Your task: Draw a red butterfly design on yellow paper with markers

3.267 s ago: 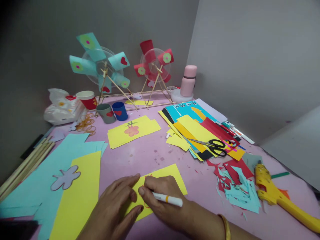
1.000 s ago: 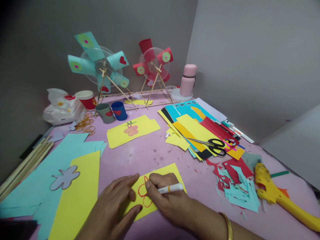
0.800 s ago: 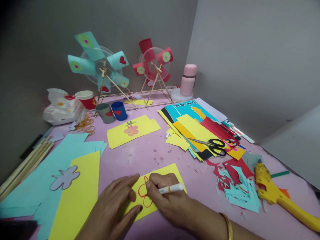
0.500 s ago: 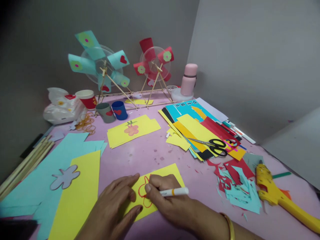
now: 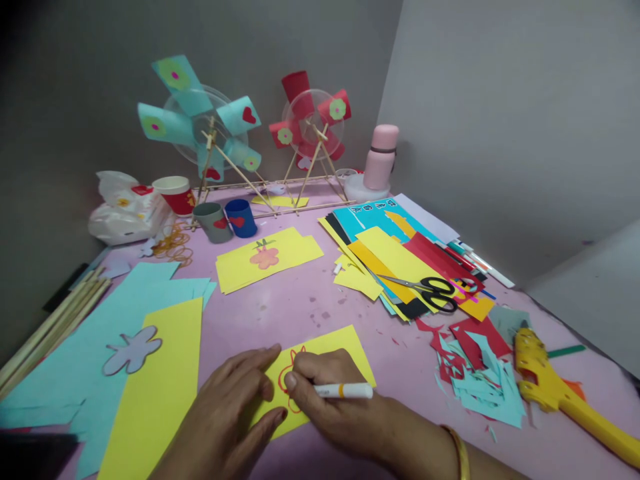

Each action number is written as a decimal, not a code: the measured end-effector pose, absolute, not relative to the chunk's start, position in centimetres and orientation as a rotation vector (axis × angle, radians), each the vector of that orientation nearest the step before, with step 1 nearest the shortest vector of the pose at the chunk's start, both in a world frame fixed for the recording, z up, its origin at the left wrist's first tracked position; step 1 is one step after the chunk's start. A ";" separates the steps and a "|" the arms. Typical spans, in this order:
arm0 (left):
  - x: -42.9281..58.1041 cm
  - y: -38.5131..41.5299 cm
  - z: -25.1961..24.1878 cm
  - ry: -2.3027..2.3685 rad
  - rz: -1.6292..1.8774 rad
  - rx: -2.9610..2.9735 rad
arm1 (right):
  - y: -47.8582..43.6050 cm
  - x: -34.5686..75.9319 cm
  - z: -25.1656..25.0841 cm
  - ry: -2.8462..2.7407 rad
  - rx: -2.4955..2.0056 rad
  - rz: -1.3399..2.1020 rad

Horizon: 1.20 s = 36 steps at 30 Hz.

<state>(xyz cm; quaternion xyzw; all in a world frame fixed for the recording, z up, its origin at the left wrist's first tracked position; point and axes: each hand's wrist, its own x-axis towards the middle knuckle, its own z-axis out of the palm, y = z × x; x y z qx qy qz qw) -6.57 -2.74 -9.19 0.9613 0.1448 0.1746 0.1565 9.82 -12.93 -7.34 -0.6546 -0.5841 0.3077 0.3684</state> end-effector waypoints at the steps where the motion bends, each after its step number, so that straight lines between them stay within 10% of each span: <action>1: -6.5 -2.7 -9.2 0.417 0.493 2.753 | -12.9 9.8 -7.4 -1.508 -1.685 0.782; 36: -6.7 -2.7 -9.1 0.448 0.513 2.747 | -13.0 10.2 -8.6 -0.907 -1.522 0.891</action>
